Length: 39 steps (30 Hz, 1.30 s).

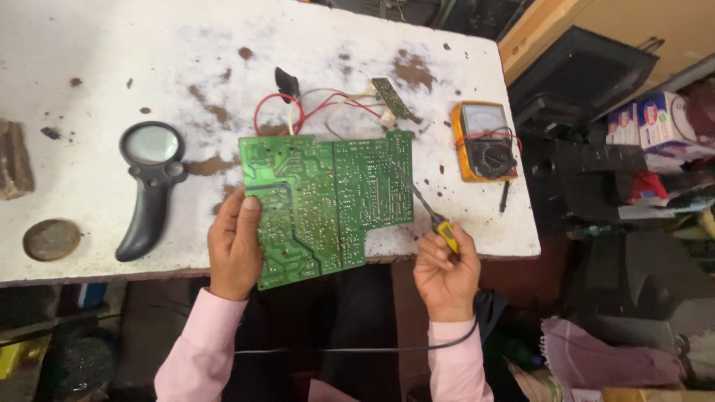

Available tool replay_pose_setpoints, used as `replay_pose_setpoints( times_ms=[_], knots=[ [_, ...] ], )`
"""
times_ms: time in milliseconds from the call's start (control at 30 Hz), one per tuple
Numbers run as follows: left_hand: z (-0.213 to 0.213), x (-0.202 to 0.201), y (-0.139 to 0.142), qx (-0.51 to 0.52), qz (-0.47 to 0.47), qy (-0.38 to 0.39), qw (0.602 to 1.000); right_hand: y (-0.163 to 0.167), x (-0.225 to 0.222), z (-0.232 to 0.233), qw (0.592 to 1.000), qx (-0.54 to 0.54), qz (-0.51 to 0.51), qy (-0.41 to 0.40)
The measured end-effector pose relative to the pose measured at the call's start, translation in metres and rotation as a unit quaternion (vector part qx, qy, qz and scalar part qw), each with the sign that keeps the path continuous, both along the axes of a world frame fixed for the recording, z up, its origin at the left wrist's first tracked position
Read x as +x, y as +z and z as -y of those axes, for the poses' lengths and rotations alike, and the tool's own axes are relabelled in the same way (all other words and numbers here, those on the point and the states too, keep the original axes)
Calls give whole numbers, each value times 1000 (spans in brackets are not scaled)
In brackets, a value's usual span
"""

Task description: The person holds a green printed circuit board and uses a soldering iron to apply heat to various solder points on the board's surface. The person repeatedly moves the soldering iron across different areas of the board while holding it steady with the other hand.

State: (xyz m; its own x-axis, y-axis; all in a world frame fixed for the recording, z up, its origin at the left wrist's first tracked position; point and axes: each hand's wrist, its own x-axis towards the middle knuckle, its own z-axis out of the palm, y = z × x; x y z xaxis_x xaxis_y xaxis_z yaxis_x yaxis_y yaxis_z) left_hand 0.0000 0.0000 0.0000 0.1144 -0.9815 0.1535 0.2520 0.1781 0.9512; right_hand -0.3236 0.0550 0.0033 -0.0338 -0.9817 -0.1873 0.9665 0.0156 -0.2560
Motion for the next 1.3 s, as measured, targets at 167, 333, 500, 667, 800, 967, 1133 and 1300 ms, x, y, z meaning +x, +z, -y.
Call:
replay_pose_setpoints(
  times_ms=[167, 333, 500, 667, 800, 967, 1133, 1300],
  knots=[
    [2, -15, -11, 27, 98, 46, 994, -27, -56, -58, 996, 11, -5, -83],
    [-15, -13, -4, -1, 81, 25, 996, -56, -84, -110, 984, 36, -42, -166],
    [-14, -5, -9, -42, 78, 15, 996, -81, -83, -114, 965, 75, -96, -234],
    [-8, 5, -17, -47, 39, -4, 998, -77, -83, -109, 962, 96, -89, -242],
    [-2, 14, -35, -46, 13, 18, 999, -39, -81, -122, 981, -23, -83, -176],
    [7, 21, -45, -236, 578, 177, 761, 54, -79, -159, 959, -180, -218, -1],
    [2, 6, -30, 5, 60, 16, 998, 80, -77, -127, 912, -255, -236, 220],
    [-1, 5, -18, 51, -159, -87, 982, 70, -75, -98, 881, -236, -256, 320]
  ],
)
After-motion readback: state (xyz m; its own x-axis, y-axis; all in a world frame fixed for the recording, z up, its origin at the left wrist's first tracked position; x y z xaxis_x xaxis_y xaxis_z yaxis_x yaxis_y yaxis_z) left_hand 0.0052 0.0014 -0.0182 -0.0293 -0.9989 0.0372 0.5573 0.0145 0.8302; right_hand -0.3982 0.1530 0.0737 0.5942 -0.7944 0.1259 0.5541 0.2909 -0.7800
